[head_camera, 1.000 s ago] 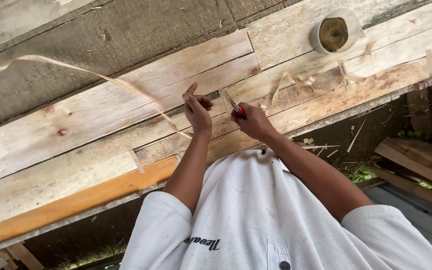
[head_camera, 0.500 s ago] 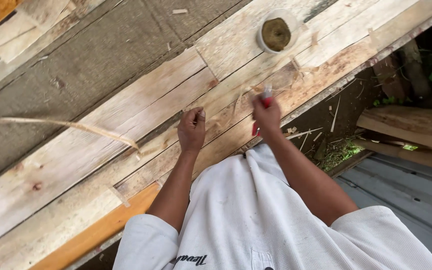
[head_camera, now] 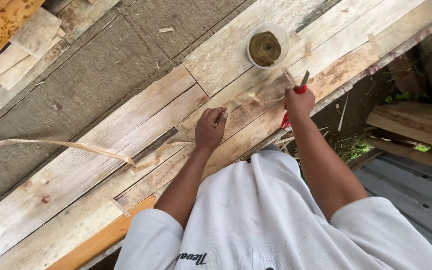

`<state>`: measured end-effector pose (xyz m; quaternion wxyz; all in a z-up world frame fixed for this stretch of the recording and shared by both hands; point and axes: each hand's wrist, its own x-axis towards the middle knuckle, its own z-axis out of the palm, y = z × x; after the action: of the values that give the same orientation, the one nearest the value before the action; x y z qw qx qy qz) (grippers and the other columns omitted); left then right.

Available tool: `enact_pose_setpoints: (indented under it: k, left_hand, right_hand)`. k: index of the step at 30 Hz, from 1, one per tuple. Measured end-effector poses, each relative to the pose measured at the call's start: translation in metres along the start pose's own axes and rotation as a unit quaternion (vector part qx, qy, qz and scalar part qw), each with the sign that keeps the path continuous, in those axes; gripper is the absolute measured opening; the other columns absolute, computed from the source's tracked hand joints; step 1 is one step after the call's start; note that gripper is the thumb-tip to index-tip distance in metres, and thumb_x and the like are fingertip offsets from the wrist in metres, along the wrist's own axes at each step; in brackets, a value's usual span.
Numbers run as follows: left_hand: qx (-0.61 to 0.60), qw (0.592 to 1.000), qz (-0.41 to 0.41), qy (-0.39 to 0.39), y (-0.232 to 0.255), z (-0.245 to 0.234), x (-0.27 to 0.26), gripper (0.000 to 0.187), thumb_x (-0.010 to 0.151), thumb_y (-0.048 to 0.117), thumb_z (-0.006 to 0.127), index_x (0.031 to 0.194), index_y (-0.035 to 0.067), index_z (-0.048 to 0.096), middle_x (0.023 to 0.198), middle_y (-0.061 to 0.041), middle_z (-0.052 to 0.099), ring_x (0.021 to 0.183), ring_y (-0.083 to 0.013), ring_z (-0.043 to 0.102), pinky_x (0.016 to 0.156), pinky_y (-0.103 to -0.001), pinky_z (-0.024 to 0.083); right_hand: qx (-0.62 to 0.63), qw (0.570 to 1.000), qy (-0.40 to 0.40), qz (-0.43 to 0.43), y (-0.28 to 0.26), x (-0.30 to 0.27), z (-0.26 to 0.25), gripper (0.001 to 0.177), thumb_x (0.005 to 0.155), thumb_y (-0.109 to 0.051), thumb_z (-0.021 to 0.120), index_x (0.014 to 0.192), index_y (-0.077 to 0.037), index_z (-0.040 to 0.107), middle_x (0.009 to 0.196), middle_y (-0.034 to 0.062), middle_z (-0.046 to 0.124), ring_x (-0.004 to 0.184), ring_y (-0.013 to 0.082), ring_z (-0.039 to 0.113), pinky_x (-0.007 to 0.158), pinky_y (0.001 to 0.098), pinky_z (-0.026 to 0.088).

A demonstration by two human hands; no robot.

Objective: Trimming wood strips with a utility knife and applying glue or filler to the joints of wooden planks

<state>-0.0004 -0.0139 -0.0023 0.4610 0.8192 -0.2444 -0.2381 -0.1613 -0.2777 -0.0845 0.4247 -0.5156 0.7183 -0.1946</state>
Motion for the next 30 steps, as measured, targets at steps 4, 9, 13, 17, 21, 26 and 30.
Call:
enact_pose_setpoints:
  k: [4, 9, 13, 17, 21, 26, 30]
  left_hand:
    - [-0.006, 1.000, 0.000, 0.028, -0.010, -0.001, -0.002, 0.019, 0.099, 0.032, 0.070, 0.112, 0.019, 0.076, 0.090, -0.003, 0.067, 0.090, -0.0197, 0.072, 0.079, -0.030, 0.060]
    - [0.285, 0.956, 0.006, 0.063, -0.033, -0.007, 0.014, 0.058, 0.095, 0.033, 0.071, 0.149, 0.016, 0.056, 0.161, -0.010, 0.044, 0.153, -0.0396, 0.028, 0.120, -0.068, 0.023]
    - [0.334, 0.939, -0.034, -0.067, -0.025, -0.027, 0.042, 0.070, 0.108, 0.039, 0.057, 0.167, 0.014, 0.027, 0.177, -0.008, 0.002, 0.159, -0.0422, -0.012, 0.113, -0.082, -0.007]
    - [0.396, 0.906, -0.006, -0.149, -0.050, -0.029, 0.057, 0.066, 0.112, 0.040, 0.041, 0.168, 0.015, 0.017, 0.177, -0.006, 0.007, 0.161, -0.0380, -0.005, 0.113, -0.084, -0.008]
    - [0.403, 0.901, 0.020, -0.159, -0.072, -0.025, 0.059, 0.063, 0.112, 0.043, 0.032, 0.168, 0.019, 0.013, 0.177, 0.000, 0.004, 0.161, -0.0355, -0.003, 0.116, -0.084, -0.001]
    - [0.422, 0.896, 0.058, -0.126, -0.084, -0.027, 0.060, 0.063, 0.111, 0.048, 0.037, 0.166, 0.022, 0.023, 0.176, 0.002, 0.012, 0.161, -0.0341, 0.004, 0.115, -0.083, 0.006]
    - [0.389, 0.914, 0.063, -0.097, -0.106, -0.007, 0.058, 0.062, 0.113, 0.044, 0.037, 0.167, 0.020, 0.020, 0.176, 0.000, 0.010, 0.161, -0.0369, 0.000, 0.115, -0.085, -0.003]
  right_hand:
    - [0.079, 0.992, -0.085, -0.053, -0.038, -0.068, -0.027, 0.020, 0.089, -0.023, 0.076, 0.099, -0.007, 0.072, 0.055, 0.0126, 0.057, 0.045, 0.0199, 0.061, 0.044, 0.0322, 0.052]
    - [0.090, 0.958, -0.240, -0.132, -0.038, -0.110, -0.034, 0.009, 0.096, -0.011, 0.073, 0.103, -0.008, 0.068, 0.079, 0.0086, 0.064, 0.062, 0.0102, 0.056, 0.056, 0.0226, 0.050]
    - [0.067, 0.946, -0.283, -0.141, -0.065, -0.139, -0.029, 0.012, 0.094, -0.012, 0.076, 0.099, -0.009, 0.066, 0.078, 0.0095, 0.065, 0.058, 0.0135, 0.060, 0.053, 0.0239, 0.051]
    - [0.054, 0.932, -0.340, -0.111, -0.085, -0.156, -0.033, 0.015, 0.095, -0.006, 0.068, 0.106, -0.007, 0.058, 0.085, 0.0157, 0.073, 0.057, 0.0162, 0.068, 0.049, 0.0248, 0.055]
    - [0.058, 0.933, -0.338, -0.107, -0.091, -0.170, -0.033, 0.019, 0.092, -0.003, 0.070, 0.103, -0.006, 0.056, 0.079, 0.0153, 0.071, 0.055, 0.0165, 0.068, 0.046, 0.0238, 0.054]
    - [0.065, 0.933, -0.339, -0.107, -0.058, -0.155, -0.015, 0.020, 0.088, -0.005, 0.079, 0.098, -0.004, 0.062, 0.075, 0.0133, 0.069, 0.059, 0.0167, 0.070, 0.047, 0.0235, 0.055]
    - [0.106, 0.932, -0.341, -0.070, -0.054, -0.152, -0.007, 0.019, 0.089, -0.011, 0.082, 0.098, -0.003, 0.068, 0.072, 0.0111, 0.068, 0.060, 0.0159, 0.070, 0.048, 0.0226, 0.057]
